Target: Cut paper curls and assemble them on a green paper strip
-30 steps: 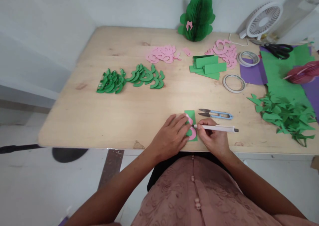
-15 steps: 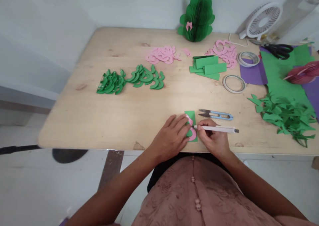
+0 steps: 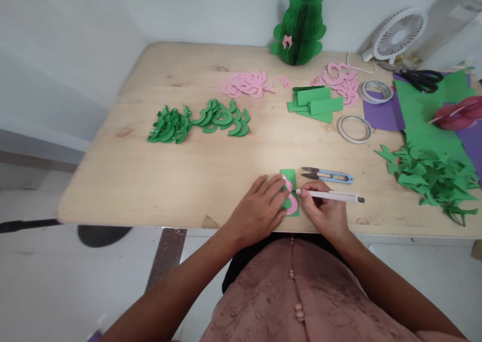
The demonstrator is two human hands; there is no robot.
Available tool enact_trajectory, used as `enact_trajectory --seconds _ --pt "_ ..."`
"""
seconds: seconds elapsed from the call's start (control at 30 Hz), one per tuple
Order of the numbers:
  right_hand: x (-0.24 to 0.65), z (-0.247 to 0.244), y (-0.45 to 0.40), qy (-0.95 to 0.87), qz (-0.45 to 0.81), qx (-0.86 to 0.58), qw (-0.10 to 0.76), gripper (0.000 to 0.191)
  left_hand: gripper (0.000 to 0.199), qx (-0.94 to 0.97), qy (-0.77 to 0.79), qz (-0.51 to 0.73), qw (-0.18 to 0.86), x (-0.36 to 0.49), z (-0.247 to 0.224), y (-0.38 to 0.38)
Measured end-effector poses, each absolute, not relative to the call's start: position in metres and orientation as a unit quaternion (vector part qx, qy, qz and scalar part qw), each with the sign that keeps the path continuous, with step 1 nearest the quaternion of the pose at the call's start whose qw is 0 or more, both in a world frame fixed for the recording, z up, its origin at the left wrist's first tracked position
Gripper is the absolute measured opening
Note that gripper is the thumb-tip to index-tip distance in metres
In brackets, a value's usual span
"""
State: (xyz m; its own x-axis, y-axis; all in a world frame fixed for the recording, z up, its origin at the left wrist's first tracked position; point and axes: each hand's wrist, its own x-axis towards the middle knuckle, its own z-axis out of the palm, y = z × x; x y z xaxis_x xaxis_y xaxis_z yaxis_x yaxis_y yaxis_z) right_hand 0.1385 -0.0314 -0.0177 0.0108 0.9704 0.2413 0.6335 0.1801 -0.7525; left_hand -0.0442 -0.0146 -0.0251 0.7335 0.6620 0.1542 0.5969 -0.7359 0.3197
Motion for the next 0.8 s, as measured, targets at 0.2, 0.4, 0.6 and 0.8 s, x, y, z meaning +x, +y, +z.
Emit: enact_trajectory --seconds 0.2,0.4,0.6,0.8 --pt "0.138 -0.0183 -0.0312 -0.664 0.209 -0.605 0.387 0.008 0.038 0.922 0.345 0.128 0.122 -0.0442 -0.0252 -0.0149" --pt "0.1373 -0.0191 -0.0314 -0.658 0.209 -0.609 0.392 0.007 0.037 0.922 0.344 0.125 0.129 -0.0443 -0.0247 -0.0147" --pt "0.1366 -0.0172 -0.0307 -0.656 0.211 -0.612 0.388 0.007 0.037 0.922 0.342 0.135 0.121 -0.0442 -0.0252 -0.0147" --pt "0.1373 -0.0164 -0.0303 -0.657 0.221 -0.608 0.386 0.009 0.036 0.922 0.343 0.133 0.121 -0.0441 -0.0246 -0.0148"
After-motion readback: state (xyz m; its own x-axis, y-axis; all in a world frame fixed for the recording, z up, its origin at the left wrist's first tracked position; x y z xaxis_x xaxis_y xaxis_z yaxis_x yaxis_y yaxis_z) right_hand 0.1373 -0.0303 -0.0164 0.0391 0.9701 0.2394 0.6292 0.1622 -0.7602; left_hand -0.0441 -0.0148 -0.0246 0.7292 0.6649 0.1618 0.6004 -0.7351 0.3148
